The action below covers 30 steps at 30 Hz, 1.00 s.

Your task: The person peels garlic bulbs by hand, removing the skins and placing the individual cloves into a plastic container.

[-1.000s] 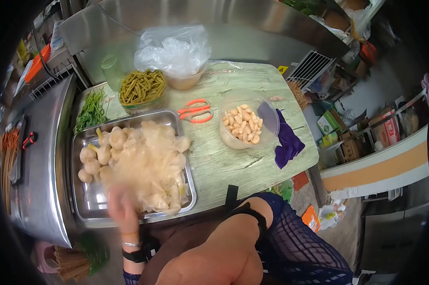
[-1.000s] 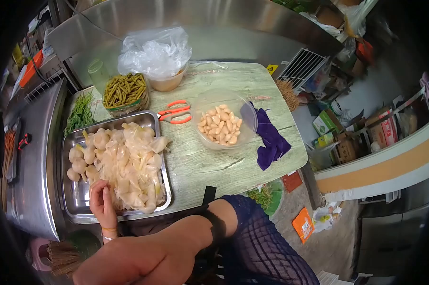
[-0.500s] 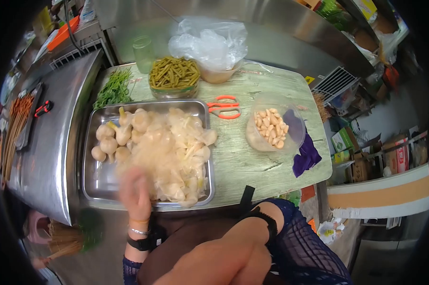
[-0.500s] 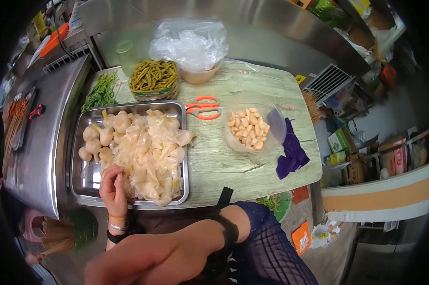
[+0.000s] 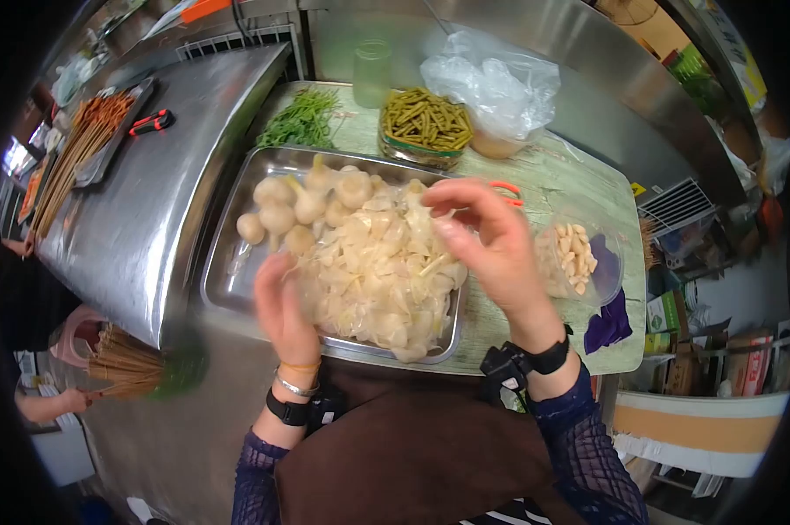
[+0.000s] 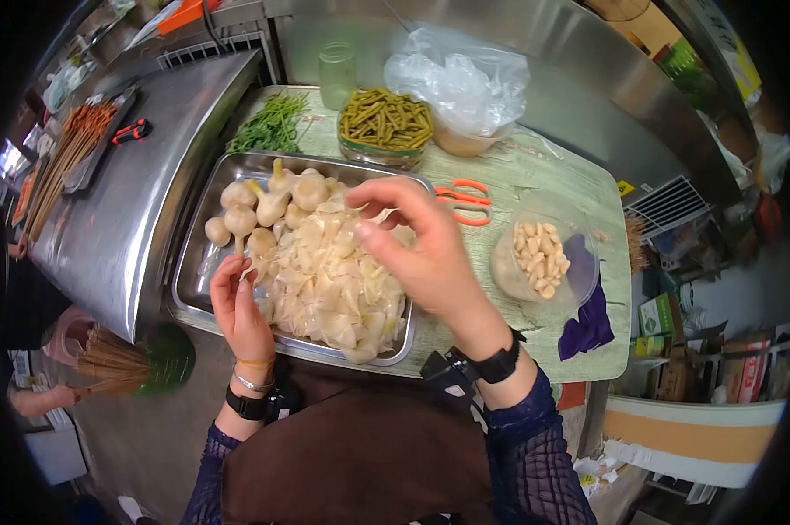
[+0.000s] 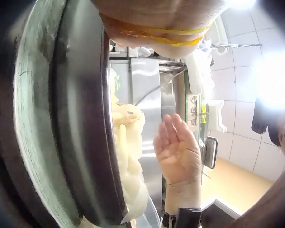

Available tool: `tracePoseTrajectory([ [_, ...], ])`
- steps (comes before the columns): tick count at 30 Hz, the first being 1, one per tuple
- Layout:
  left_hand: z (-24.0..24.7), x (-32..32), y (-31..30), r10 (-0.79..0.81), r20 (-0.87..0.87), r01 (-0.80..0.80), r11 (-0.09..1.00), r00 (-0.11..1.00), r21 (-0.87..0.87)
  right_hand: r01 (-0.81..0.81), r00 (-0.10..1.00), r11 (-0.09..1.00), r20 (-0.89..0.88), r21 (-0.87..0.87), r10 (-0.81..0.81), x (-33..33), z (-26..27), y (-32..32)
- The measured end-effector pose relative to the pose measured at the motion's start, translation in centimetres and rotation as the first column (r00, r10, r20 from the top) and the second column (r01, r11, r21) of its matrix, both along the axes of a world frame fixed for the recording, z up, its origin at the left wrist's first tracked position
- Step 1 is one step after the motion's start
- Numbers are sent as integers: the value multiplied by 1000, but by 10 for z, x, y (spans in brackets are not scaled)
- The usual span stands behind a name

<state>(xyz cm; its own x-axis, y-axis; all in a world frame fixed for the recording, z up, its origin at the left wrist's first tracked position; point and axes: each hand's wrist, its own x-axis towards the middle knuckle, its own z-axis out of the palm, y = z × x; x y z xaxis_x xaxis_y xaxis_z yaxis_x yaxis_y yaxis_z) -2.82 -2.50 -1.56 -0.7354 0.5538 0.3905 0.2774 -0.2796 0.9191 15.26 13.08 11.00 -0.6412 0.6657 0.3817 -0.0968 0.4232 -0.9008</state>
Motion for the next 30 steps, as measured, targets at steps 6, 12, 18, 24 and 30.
tracePoseTrajectory([
  [6,3,1,0,-52,6,52,998,999,31,12,920,740,283,672,-272,-52,-60,-10],
  [12,5,0,-2,-88,-4,88,996,996,20,-354,886,787,450,504,111,-34,-62,-48],
  [18,4,1,-2,-125,24,124,992,992,29,-333,905,765,414,552,96,10,-71,-48],
  [24,43,3,13,-342,-411,198,914,845,-353,-239,910,860,414,450,36,25,-73,-54],
  [30,36,4,40,-451,-405,148,792,795,-592,-216,906,882,423,419,21,24,-80,-55],
])
